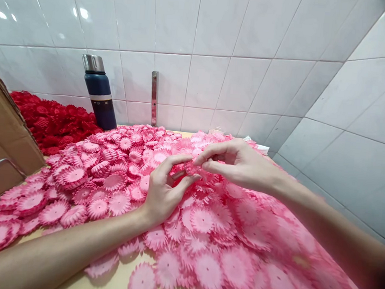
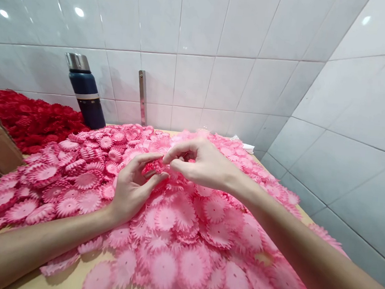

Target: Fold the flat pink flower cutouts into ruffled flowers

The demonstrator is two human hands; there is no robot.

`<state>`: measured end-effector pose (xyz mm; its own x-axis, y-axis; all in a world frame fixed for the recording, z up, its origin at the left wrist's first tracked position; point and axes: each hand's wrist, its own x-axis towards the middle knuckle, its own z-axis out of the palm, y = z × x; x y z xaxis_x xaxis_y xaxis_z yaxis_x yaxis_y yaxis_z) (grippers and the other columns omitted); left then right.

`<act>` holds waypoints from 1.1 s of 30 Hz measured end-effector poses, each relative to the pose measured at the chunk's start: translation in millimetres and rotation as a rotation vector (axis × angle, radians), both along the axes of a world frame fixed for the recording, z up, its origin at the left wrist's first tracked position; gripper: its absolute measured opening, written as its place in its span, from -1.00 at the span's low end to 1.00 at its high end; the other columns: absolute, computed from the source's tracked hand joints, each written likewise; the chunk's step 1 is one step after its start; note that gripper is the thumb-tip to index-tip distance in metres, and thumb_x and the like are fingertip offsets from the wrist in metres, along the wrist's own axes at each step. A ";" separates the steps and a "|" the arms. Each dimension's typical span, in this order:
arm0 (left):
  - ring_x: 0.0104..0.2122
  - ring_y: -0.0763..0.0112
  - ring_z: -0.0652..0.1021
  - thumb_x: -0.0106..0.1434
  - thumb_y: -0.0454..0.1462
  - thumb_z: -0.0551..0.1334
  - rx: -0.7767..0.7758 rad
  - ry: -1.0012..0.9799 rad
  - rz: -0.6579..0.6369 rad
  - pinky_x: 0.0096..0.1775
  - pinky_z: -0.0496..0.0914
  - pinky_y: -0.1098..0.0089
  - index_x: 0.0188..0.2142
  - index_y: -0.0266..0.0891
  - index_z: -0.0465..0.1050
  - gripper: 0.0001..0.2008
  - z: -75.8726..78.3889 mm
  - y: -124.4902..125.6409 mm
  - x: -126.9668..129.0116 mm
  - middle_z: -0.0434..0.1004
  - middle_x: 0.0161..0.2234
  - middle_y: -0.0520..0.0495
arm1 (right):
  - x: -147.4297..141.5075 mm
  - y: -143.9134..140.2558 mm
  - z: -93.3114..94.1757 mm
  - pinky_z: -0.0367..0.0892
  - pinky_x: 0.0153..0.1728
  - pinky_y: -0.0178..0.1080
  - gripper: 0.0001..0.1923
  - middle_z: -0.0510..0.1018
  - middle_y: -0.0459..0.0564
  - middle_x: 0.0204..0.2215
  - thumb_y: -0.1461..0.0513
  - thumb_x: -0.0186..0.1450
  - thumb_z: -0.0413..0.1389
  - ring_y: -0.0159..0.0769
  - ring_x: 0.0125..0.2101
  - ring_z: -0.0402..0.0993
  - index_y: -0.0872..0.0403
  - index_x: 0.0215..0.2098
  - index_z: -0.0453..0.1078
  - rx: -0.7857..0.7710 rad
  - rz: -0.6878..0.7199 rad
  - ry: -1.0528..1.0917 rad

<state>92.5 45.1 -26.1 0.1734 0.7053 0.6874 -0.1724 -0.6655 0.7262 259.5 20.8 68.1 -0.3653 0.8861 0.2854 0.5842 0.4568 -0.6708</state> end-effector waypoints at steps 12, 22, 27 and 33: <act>0.01 0.26 0.49 0.21 -0.42 0.27 0.079 0.025 -0.056 0.04 0.48 0.18 -0.08 -0.14 0.46 -0.71 0.6 -0.2 -2.6 0.45 -0.04 -0.11 | -16.2 -6.0 -4.0 0.26 -0.52 -0.31 -0.78 0.54 -0.12 -0.57 0.39 0.05 0.07 -0.34 -0.53 0.42 0.06 -0.32 0.32 0.091 -0.113 -0.034; -0.19 0.39 0.55 0.21 -0.38 0.29 0.080 0.008 0.052 -0.20 0.54 0.41 -0.14 -0.19 0.42 -0.78 1.7 -2.4 0.9 0.50 -0.21 -0.05 | -10.4 -1.0 -7.2 0.29 -0.44 -0.24 -0.84 0.56 -0.09 -0.58 0.40 0.05 0.07 -0.28 -0.48 0.44 0.06 -0.41 0.32 0.191 -0.177 0.006; -0.19 0.38 0.54 0.24 -0.36 0.26 0.090 0.011 0.089 -0.23 0.53 0.40 -0.11 -0.18 0.40 -0.79 -0.3 -1.3 0.7 0.48 -0.21 -0.06 | -10.8 -2.5 -7.0 0.35 -0.40 -0.24 -0.84 0.54 -0.05 -0.49 0.40 0.06 0.09 -0.27 -0.44 0.48 0.08 -0.37 0.35 0.211 -0.124 0.037; -0.10 0.29 0.52 0.21 -0.40 0.28 0.120 0.077 0.080 -0.21 0.51 0.36 -0.07 -0.15 0.42 -0.71 -0.6 -0.5 -1.5 0.49 -0.14 -0.10 | -17.1 -3.5 -9.4 0.36 -0.40 -0.27 -0.82 0.56 -0.05 -0.45 0.41 0.12 0.08 -0.29 -0.41 0.51 0.09 -0.31 0.35 0.209 -0.075 -0.020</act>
